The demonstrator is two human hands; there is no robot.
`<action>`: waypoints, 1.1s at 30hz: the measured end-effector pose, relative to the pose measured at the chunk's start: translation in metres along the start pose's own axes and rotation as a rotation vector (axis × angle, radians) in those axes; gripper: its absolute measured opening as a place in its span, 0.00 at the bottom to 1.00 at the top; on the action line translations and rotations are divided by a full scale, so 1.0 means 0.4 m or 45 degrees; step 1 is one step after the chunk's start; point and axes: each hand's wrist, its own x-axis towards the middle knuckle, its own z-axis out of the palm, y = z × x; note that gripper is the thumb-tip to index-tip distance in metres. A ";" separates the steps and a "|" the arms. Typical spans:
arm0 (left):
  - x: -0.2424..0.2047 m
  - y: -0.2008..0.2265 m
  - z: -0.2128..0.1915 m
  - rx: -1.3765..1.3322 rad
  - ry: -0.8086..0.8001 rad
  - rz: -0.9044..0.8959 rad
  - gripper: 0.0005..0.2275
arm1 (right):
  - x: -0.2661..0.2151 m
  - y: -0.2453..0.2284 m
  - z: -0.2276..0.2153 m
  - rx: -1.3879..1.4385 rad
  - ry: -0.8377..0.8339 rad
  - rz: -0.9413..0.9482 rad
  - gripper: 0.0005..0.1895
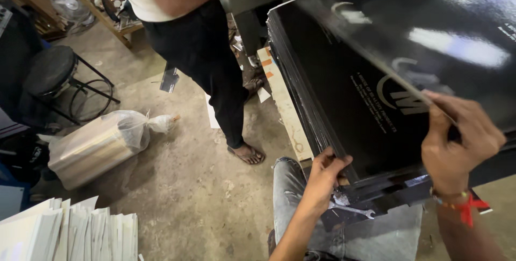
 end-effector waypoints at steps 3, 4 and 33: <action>0.002 -0.007 -0.005 -0.003 -0.032 0.061 0.03 | 0.061 -0.021 0.010 -0.031 -0.038 -0.295 0.12; 0.003 -0.010 -0.007 0.007 -0.055 0.096 0.03 | 0.065 -0.030 0.016 -0.029 -0.156 -0.336 0.15; 0.000 -0.006 0.069 0.070 0.138 0.235 0.09 | -0.109 0.088 -0.004 0.546 -0.810 0.228 0.27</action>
